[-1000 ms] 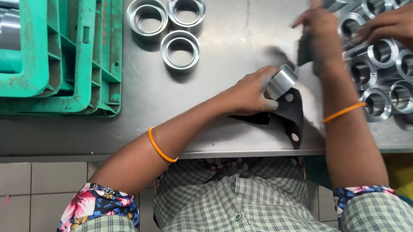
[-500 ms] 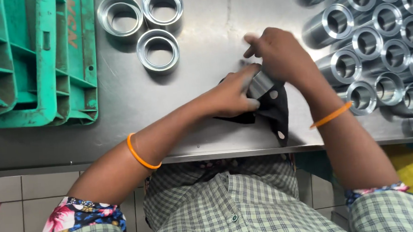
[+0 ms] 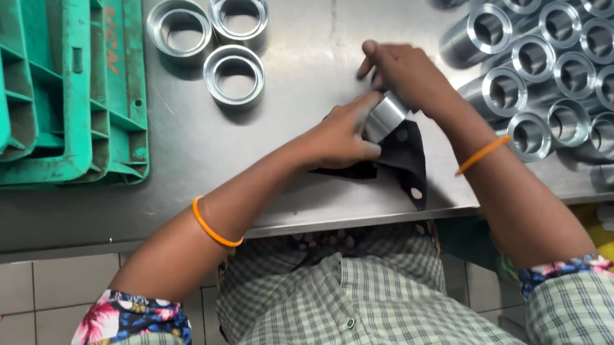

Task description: Cleaning and inspecting cylindrical metal parts using a cloth at a workstation.

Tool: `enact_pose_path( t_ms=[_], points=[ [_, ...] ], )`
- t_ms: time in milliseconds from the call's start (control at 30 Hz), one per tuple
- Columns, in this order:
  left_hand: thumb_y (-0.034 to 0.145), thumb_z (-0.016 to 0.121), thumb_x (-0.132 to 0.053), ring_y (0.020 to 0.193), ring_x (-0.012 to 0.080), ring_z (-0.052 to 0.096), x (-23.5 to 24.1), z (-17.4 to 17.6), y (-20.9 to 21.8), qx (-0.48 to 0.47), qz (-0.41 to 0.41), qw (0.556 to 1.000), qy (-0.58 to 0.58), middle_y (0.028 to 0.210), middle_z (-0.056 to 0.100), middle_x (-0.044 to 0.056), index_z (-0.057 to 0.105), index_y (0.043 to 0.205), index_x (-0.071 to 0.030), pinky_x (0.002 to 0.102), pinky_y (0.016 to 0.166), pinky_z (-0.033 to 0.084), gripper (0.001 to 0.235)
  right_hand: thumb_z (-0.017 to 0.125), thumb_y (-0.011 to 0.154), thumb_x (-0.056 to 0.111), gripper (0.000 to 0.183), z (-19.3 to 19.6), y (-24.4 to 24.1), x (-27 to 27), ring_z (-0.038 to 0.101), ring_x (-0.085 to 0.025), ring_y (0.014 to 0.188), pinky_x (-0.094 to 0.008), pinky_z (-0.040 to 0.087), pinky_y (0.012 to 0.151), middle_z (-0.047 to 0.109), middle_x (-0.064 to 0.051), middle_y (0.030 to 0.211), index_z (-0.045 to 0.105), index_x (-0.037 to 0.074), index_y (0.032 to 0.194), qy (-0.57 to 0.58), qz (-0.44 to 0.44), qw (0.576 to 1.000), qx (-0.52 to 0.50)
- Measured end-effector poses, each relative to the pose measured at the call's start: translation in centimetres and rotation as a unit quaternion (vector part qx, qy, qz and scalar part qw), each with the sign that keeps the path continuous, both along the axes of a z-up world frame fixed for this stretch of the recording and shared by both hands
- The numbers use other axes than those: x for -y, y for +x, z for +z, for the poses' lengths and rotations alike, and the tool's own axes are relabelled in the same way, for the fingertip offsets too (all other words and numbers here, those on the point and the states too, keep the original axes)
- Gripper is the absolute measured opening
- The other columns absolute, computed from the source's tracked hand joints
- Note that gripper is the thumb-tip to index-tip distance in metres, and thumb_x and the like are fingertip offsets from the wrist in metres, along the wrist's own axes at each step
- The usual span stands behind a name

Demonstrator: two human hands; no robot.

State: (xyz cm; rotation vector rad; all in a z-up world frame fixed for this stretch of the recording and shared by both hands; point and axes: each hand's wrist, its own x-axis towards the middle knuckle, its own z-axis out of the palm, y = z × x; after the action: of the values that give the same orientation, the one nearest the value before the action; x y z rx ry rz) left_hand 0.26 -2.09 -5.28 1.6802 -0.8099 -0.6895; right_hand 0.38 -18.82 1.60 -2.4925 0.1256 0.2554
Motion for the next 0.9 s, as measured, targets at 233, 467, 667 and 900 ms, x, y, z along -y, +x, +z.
enact_pose_path(
  t_ms=[233, 467, 667, 900],
  points=[
    [0.073, 0.075, -0.021, 0.104, 0.0348, 0.072, 0.4, -1.2, 0.1, 0.015, 0.022, 1.0, -0.006, 0.123, 0.065, 0.026, 0.038, 0.147, -0.001, 0.04, 0.094, 0.056, 0.086, 0.054, 0.104, 0.039, 0.041, 1.7, 0.5, -1.0, 0.064, -0.037, 0.07, -0.044, 0.05, 0.059, 0.064, -0.019, 0.086, 0.081, 0.008, 0.098, -0.158, 0.102, 0.98, 0.07],
    [0.079, 0.08, -0.025, 0.116, 0.0388, 0.065, 1.2, -4.1, 0.0, 0.095, -0.011, 0.995, -0.025, 0.127, 0.068, 0.025, 0.059, 0.13, -0.006, 0.045, 0.098, 0.049, 0.058, 0.046, 0.103, 0.057, 0.062, -0.5, -0.4, -1.7, 0.063, -0.023, 0.055, -0.039, 0.05, 0.048, 0.071, -0.005, 0.075, 0.077, 0.01, 0.076, -0.131, 0.09, 0.982, 0.104],
    [0.073, 0.079, -0.021, 0.111, 0.0398, 0.062, 0.7, -2.1, -0.1, 0.098, 0.034, 0.994, -0.039, 0.134, 0.059, 0.029, 0.043, 0.143, 0.0, 0.047, 0.098, 0.045, 0.082, 0.051, 0.103, 0.062, 0.068, -0.8, 0.9, 0.3, 0.062, -0.033, 0.065, -0.046, 0.049, 0.058, 0.068, -0.015, 0.077, 0.076, 0.0, 0.087, 0.02, -0.027, 0.998, -0.058],
    [0.076, 0.07, -0.023, 0.099, 0.0331, 0.073, 0.0, -0.7, -0.3, -0.045, 0.009, 0.999, 0.027, 0.12, 0.07, 0.022, 0.047, 0.143, -0.001, 0.043, 0.087, 0.059, 0.074, 0.049, 0.101, 0.06, 0.064, 1.0, 0.5, -2.7, 0.066, -0.036, 0.07, -0.048, 0.052, 0.065, 0.066, -0.016, 0.086, 0.084, 0.008, 0.087, -0.143, 0.09, 0.984, 0.059]
  ],
)
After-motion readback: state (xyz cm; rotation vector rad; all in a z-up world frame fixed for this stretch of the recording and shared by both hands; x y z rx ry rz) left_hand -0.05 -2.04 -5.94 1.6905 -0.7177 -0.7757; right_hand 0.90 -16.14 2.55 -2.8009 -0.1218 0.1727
